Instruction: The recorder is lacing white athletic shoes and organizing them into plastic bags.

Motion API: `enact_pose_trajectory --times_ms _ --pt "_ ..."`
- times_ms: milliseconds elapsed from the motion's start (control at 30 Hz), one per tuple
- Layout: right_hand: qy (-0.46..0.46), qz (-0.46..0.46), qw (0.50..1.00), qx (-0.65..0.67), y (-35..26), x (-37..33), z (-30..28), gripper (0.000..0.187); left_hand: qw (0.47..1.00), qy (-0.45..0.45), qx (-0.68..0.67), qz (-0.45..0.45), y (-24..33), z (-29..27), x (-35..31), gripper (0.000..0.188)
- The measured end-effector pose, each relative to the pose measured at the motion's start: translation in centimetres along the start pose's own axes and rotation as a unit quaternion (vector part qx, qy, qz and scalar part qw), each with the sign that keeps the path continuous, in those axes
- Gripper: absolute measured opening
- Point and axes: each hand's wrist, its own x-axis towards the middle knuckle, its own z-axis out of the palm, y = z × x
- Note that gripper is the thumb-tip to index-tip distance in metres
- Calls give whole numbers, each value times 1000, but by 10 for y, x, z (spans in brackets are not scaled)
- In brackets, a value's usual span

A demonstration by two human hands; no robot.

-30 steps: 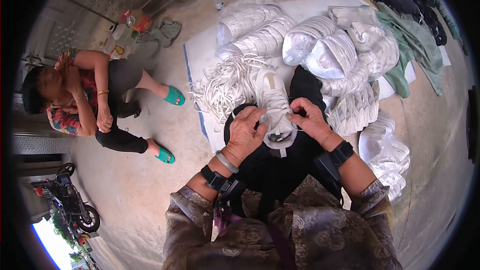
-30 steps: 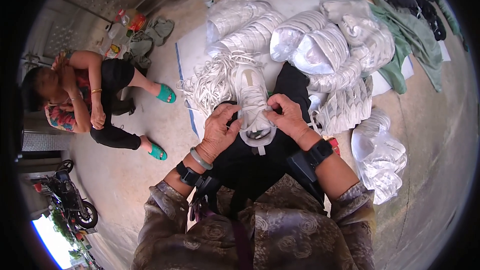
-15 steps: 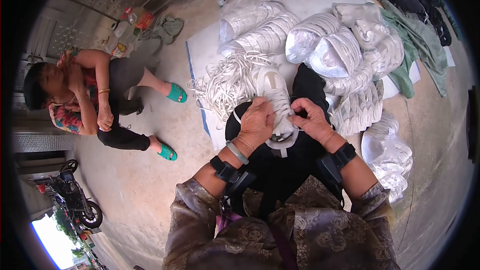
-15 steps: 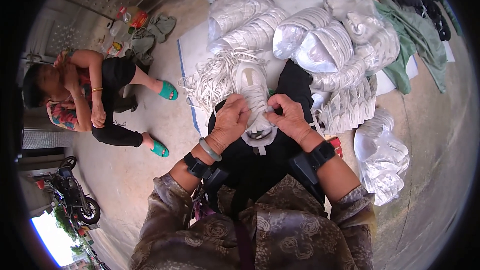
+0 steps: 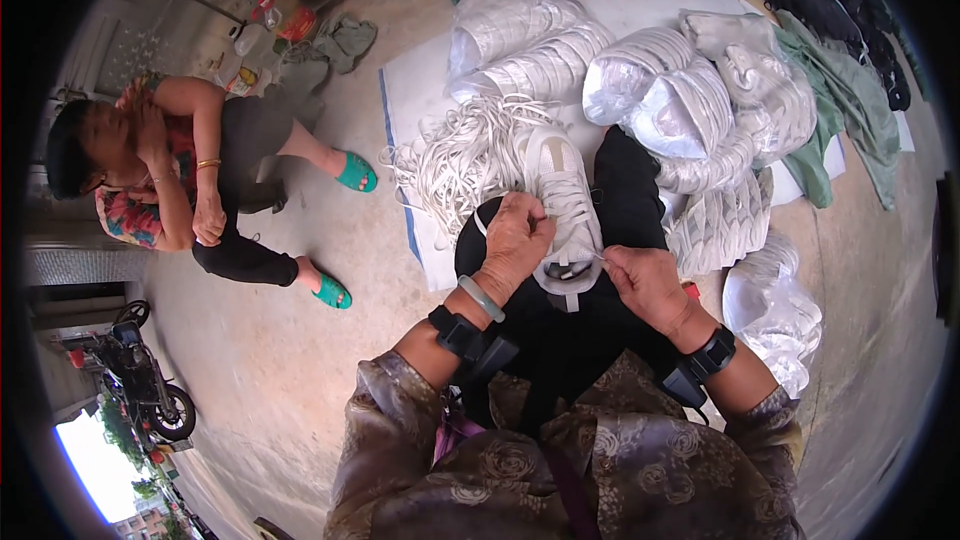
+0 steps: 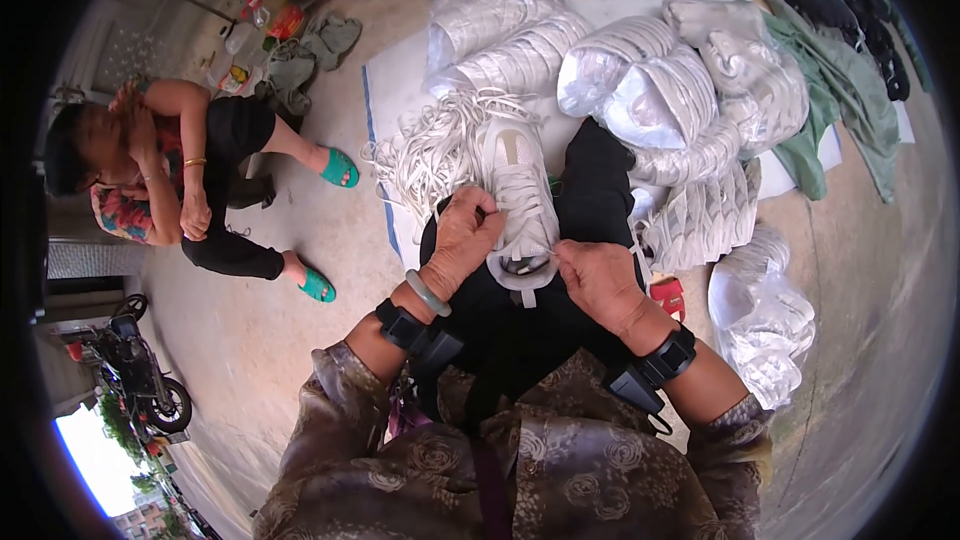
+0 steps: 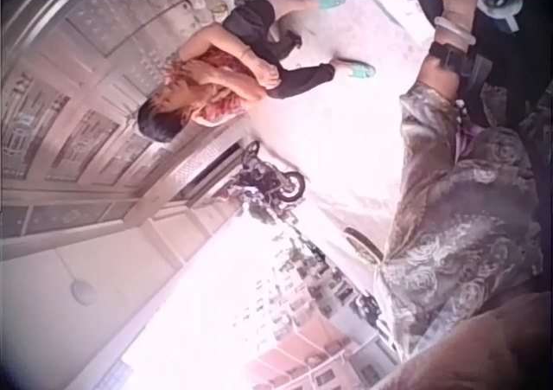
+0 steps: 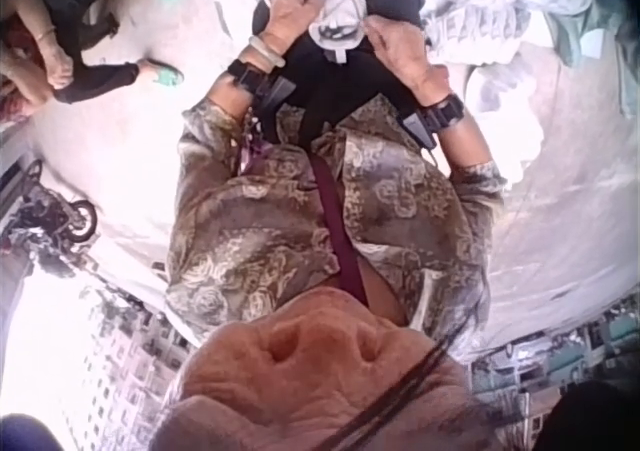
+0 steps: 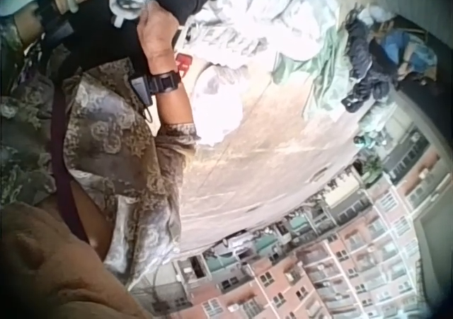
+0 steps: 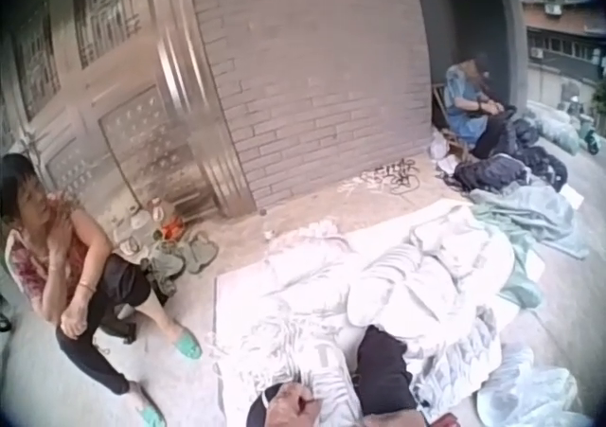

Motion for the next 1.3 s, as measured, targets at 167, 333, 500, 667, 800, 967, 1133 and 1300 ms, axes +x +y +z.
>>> enact_pose_trajectory --times_ms 167,333,500,667,800,967,1133,1300 --pt "-44 3 998 -34 5 -16 -21 2 1000 5 25 16 1 1 -2 16" --pt "-4 6 1000 1 4 -15 -20 2 998 -14 53 6 12 -7 -13 18" --pt "52 59 996 40 5 -5 -18 5 991 -16 98 91 21 -23 -33 26" --pt "49 49 997 16 6 -6 -19 6 947 -109 259 156 24 -37 -34 17" --pt "23 60 998 -9 6 -11 -19 7 959 -98 228 135 29 -45 -29 18" --pt "16 50 999 7 7 -12 -16 6 928 -240 -184 -217 35 -43 -17 16" --pt "6 56 998 -3 8 -14 -16 5 955 -236 -67 -167 29 -35 0 17" --pt "22 53 998 11 9 -15 -15 6 978 -202 -13 -48 29 -29 1 12"
